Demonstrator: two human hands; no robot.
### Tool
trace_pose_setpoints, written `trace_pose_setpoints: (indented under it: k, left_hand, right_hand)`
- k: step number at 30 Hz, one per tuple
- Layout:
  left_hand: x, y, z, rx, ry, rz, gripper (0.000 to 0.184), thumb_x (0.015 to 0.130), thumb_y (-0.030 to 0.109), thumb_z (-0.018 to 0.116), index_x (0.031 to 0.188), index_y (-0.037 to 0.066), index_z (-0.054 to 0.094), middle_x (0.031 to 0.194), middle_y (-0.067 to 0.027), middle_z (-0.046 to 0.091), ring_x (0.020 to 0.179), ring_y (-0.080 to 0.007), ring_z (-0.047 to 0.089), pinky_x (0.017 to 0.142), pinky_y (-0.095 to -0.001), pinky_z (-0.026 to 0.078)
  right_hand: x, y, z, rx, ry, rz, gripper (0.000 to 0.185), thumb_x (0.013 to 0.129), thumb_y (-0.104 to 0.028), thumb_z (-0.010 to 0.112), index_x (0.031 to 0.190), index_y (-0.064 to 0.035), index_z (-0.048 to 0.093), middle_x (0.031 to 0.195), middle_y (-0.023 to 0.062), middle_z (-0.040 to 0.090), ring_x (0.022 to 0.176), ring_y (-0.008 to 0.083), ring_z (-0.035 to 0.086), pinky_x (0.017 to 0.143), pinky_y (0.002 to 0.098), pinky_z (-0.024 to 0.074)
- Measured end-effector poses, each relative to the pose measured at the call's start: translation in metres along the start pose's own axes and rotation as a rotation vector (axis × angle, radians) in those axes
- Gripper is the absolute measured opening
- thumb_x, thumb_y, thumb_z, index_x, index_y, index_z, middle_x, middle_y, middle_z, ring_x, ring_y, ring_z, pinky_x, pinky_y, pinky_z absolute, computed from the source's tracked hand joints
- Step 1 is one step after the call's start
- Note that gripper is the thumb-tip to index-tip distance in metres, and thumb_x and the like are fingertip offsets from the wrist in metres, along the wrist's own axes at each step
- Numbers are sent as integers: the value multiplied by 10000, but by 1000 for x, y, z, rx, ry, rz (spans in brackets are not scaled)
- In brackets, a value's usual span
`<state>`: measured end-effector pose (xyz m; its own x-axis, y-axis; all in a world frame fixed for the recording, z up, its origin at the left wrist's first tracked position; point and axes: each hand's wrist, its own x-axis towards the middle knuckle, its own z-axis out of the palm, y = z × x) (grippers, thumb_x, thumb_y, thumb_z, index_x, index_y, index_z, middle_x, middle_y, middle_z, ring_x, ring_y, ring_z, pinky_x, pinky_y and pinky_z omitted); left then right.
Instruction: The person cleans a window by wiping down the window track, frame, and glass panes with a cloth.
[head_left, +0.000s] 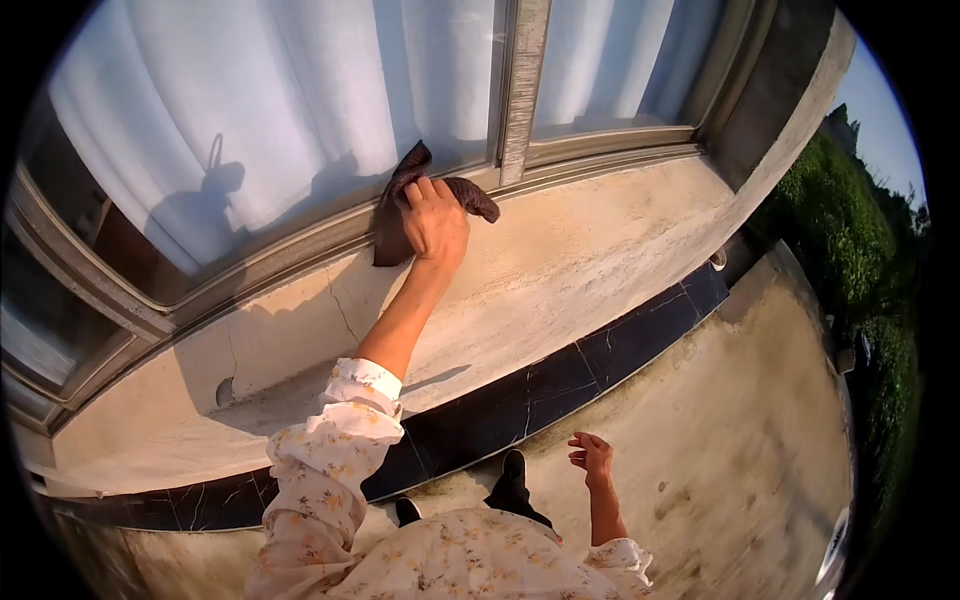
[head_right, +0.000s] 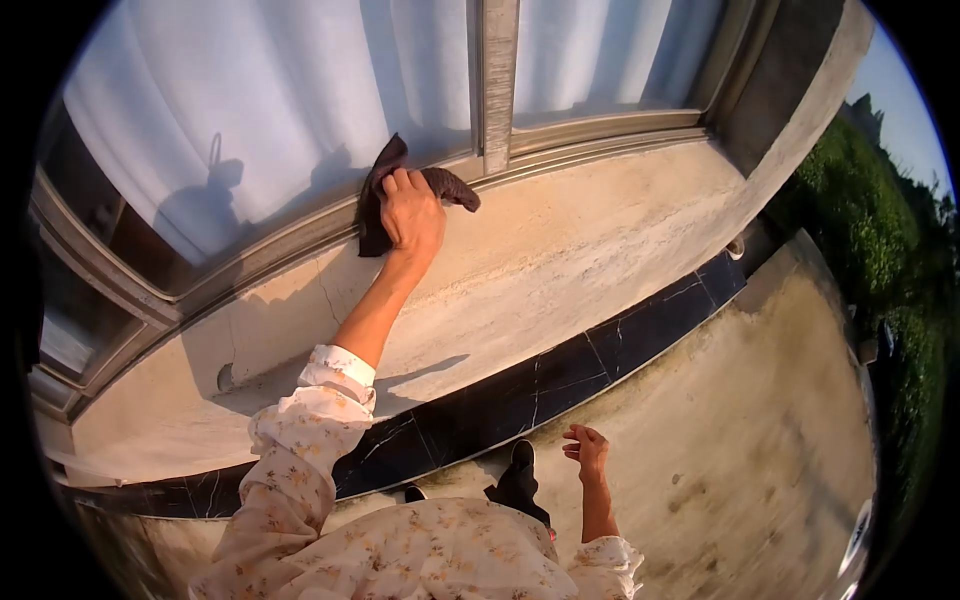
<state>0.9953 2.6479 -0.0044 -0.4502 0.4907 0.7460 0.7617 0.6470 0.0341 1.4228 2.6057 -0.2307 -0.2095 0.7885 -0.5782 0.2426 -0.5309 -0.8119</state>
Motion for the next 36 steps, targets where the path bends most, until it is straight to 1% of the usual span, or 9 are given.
trace_pose_setpoints:
  k: [4, 8, 10, 16, 21, 25, 27, 32, 36]
  left_hand:
    - [20, 79, 17, -198, 37, 66, 165, 742, 97, 566, 829, -42, 554, 898, -161, 510, 906, -293, 467, 805, -392, 419]
    - [23, 103, 11, -457, 127, -306, 274, 818, 159, 585, 992, -47, 537, 1006, -169, 505, 1012, -287, 472, 910, -361, 378]
    - [27, 97, -4, -1364, 311, -640, 398, 831, 109, 558, 1165, -52, 413, 1121, -162, 452, 1110, -299, 407, 934, -402, 350]
    - [97, 92, -37, -1128, 712, -310, 505, 877, 116, 477, 1304, -41, 257, 1306, -192, 289, 1220, -318, 316, 1060, -407, 202]
    - [216, 101, -66, -655, 551, 330, 820, 755, -35, 476, 1399, -32, -32, 1442, -305, -72, 1344, -452, -19, 1093, -506, 48]
    - [348, 86, -166, -401, 736, 543, 918, 718, 29, 557, 1392, -30, -63, 1434, -323, 2, 1305, -465, 145, 1075, -484, 157]
    - [405, 71, -214, -323, 642, 508, 863, 716, 130, 586, 1414, 14, 91, 1464, -205, 154, 1265, -359, 286, 1008, -503, 236]
    - [399, 38, -203, 285, 869, 421, 805, 718, 152, 597, 1411, 45, 202, 1484, -85, 181, 1309, -279, 259, 1012, -510, 223]
    - [249, 51, -123, 130, 460, 416, 868, 626, -12, 545, 1426, 97, 229, 1498, -77, 164, 1367, -264, 178, 956, -480, 248]
  right_hand:
    - [45, -25, -38, 13, -41, -14, 277, 886, -227, 524, 1021, -3, 615, 820, 97, 662, 545, 142, 600, 493, 250, 511]
    - [89, -63, -69, 18, -17, -11, 254, 881, -202, 527, 997, 7, 611, 814, 112, 658, 533, 152, 601, 475, 249, 508]
    - [113, -59, -75, 78, -44, 13, 246, 874, -209, 531, 975, 1, 612, 813, 107, 654, 540, 149, 591, 478, 254, 502]
    - [150, -63, -51, 163, -163, -14, 236, 866, -201, 544, 954, 10, 605, 773, 115, 649, 511, 153, 578, 446, 260, 496]
    - [160, -69, -41, 108, -230, -65, 237, 874, -202, 558, 979, 1, 622, 747, 111, 652, 480, 143, 567, 414, 262, 475]
    - [193, -63, -63, 149, -219, -109, 222, 869, -197, 573, 971, -11, 638, 716, 90, 652, 460, 143, 551, 389, 261, 453]
    - [211, -57, -83, 144, -199, -91, 291, 853, -223, 596, 1041, -1, 592, 802, 116, 645, 513, 176, 565, 417, 286, 467]
    - [168, -97, -87, 173, 40, -116, 282, 889, -220, 526, 965, 40, 605, 752, 134, 659, 484, 156, 592, 422, 256, 500]
    - [130, -136, -58, 171, -84, -328, 320, 889, -242, 536, 986, 55, 604, 759, 138, 660, 469, 148, 579, 421, 253, 497]
